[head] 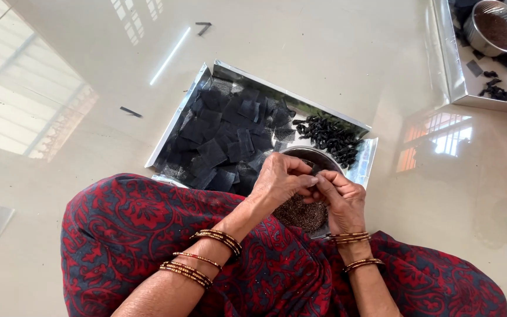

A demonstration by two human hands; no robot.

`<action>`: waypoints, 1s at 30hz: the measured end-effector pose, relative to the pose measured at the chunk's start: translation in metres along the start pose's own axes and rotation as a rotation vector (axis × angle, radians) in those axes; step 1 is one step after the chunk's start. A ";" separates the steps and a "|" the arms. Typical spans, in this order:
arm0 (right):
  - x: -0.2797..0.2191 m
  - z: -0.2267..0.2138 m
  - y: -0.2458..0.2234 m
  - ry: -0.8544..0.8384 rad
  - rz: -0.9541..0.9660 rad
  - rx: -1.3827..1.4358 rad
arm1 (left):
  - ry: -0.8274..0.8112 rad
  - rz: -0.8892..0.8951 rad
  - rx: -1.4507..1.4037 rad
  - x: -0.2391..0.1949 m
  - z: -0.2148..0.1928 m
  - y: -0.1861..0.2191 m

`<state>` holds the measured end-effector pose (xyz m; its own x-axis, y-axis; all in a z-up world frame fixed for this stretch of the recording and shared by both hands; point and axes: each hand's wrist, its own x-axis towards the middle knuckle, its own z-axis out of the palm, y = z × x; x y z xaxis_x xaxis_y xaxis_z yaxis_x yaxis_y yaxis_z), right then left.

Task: The person fills small plastic packets with seeds or beads from a bowl and places them in a tray.

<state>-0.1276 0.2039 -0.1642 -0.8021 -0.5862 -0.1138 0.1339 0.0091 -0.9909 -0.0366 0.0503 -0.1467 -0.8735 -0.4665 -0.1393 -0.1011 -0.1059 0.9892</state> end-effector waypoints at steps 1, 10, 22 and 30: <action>0.002 -0.006 0.003 -0.029 0.031 0.059 | -0.010 -0.039 -0.080 0.001 0.000 -0.001; 0.003 -0.017 0.004 -0.135 0.116 0.192 | -0.052 -0.164 -0.292 0.003 -0.004 0.001; 0.003 -0.012 0.006 -0.183 0.116 0.128 | -0.025 -0.162 -0.266 0.003 -0.004 -0.001; 0.004 -0.018 0.008 -0.184 0.143 0.236 | -0.043 -0.226 -0.337 0.003 -0.008 0.006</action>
<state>-0.1405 0.2163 -0.1737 -0.6500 -0.7289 -0.2148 0.3859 -0.0732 -0.9196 -0.0359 0.0408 -0.1415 -0.8668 -0.3621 -0.3428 -0.1375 -0.4873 0.8623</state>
